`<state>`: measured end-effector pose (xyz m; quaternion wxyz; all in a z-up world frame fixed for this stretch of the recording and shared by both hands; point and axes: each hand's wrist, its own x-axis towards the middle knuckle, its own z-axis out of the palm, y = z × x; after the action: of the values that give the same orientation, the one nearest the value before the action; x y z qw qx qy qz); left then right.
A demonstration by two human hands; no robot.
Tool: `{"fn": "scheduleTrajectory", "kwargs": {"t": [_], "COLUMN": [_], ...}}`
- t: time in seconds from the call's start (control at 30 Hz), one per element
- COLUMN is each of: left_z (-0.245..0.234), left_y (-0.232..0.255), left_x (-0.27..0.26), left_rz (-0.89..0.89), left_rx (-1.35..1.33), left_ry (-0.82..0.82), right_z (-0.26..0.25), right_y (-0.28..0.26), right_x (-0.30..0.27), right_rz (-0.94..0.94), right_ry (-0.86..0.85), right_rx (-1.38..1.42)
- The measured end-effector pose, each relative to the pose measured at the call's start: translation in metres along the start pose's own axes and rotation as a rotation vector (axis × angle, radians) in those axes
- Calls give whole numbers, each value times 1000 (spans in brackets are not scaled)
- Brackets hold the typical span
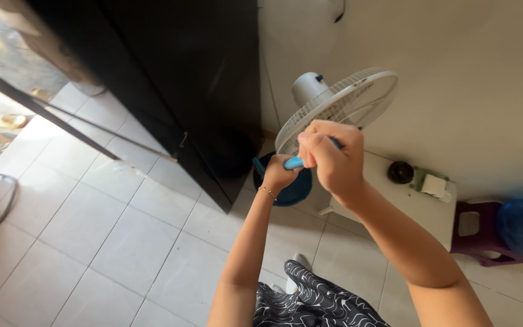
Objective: The recorder is sweeping the tiled floor across multiple rooms and hallways using a blue broom.
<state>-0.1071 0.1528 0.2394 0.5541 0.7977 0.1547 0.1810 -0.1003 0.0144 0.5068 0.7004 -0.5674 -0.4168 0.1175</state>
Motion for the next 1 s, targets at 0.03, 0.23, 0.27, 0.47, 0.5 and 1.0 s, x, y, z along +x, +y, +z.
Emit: {"fn": "scheduleTrajectory", "kwargs": {"t": [0.03, 0.23, 0.27, 0.47, 0.5, 1.0], "left_z": [8, 43, 46, 60, 63, 28], "left_y": [-5, -52, -48, -45, -48, -23], "left_x": [5, 30, 30, 32, 33, 38], "left_rz": [3, 165, 137, 116, 199, 206], "left_rx": [-4, 7, -68, -123, -134, -23], "left_ry": [-7, 108, 129, 233, 262, -110], "right_z": [-3, -8, -8, -7, -7, -8], "right_y": [1, -2, -2, -3, -4, -17], "right_x": [2, 14, 14, 16, 16, -2], "right_rz": [1, 34, 28, -21, -35, -114], "right_ry": [5, 26, 11, -32, -39, 47], "right_rx": [-6, -37, -70, -183, -213, -248]}}
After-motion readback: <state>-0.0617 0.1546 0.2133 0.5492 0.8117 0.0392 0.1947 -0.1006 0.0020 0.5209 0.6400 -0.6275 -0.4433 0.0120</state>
